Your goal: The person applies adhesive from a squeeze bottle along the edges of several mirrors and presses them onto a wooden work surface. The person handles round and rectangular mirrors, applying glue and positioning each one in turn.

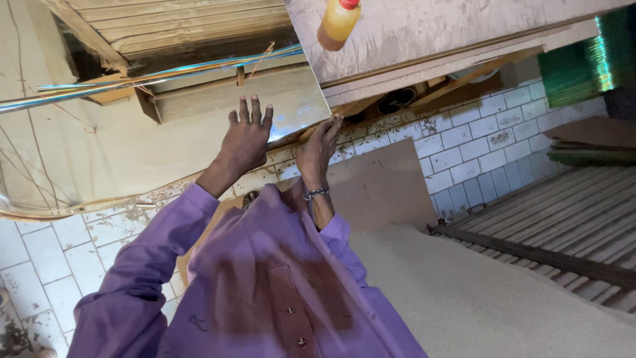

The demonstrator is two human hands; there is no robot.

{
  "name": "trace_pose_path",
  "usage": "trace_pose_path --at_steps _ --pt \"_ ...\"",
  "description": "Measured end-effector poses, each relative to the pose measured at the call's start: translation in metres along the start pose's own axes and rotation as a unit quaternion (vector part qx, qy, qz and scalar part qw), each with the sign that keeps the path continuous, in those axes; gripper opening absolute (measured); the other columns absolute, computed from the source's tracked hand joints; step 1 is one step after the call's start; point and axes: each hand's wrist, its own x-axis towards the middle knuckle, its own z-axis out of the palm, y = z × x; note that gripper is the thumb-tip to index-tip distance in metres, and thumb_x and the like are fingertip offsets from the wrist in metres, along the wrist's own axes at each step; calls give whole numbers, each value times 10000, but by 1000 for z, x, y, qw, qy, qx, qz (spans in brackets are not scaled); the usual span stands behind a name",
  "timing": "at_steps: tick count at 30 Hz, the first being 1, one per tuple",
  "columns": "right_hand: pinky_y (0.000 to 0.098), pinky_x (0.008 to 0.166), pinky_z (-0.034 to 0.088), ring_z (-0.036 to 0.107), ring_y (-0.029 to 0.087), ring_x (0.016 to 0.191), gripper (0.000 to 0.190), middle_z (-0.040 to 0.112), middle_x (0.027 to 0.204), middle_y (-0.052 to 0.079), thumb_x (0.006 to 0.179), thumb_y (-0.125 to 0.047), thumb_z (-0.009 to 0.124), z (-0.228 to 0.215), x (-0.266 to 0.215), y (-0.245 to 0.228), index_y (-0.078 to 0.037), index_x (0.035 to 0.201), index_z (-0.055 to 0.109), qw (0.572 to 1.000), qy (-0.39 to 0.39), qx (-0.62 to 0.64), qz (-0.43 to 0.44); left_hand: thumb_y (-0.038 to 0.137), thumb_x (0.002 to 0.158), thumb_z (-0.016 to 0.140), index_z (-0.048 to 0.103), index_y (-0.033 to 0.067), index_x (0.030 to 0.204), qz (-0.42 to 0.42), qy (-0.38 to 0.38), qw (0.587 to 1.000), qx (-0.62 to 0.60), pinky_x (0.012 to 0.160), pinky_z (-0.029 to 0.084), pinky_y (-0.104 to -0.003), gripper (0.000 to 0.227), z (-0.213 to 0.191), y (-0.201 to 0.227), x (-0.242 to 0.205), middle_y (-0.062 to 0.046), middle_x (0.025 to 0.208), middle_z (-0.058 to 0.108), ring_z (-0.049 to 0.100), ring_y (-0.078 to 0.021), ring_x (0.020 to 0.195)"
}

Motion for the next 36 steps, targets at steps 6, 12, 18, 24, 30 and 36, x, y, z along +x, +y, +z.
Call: trace_pose_path --at_steps 6,12,18,24,30,36 --pt "546 1164 317 216 541 1481 1000 60 1585 443 768 -30 746 -7 -11 -27 200 1496 100 1000 8 27 2 197 718 742 421 -81 1483 7 23 999 -24 1030 466 -650 875 -2 2 -4 -451 1483 378 389 -633 1362" --pt "530 1185 319 154 566 1511 1034 54 1598 448 721 91 650 -12 -41 -19 85 1583 80 998 -21 22 -46 192 680 749 411 -80 1499 -4 19 998 -52 1064 428 -662 927 2 6 -6 -455 1497 359 358 -635 1383" --pt "530 1208 344 239 522 1527 1007 170 1637 373 809 215 568 -43 -34 10 -33 1667 103 994 49 94 -40 186 730 741 421 -74 1503 -9 62 996 -63 1067 411 -682 876 5 4 -3 -454 1502 355 350 -638 1391" --pt "517 1089 414 363 553 1383 1087 150 1586 396 676 134 687 -26 -19 7 6 1595 120 998 12 13 -54 145 663 759 399 -50 1517 -33 20 996 -82 1105 377 -659 947 4 9 -2 -424 1527 327 316 -598 1420" --pt "491 1015 501 436 548 1377 1116 154 1600 396 683 154 689 -21 -30 1 -69 1629 141 998 25 10 -56 134 641 795 405 -34 1521 -44 36 994 -95 1116 367 -661 977 0 11 -3 -409 1536 328 313 -589 1430" --pt "478 1025 498 465 514 1387 1150 96 1603 407 686 193 613 -20 -34 1 -126 1647 69 996 21 61 -57 135 630 800 403 -20 1526 -49 31 993 -106 1128 353 -662 992 1 11 -3 -403 1544 318 300 -579 1442"
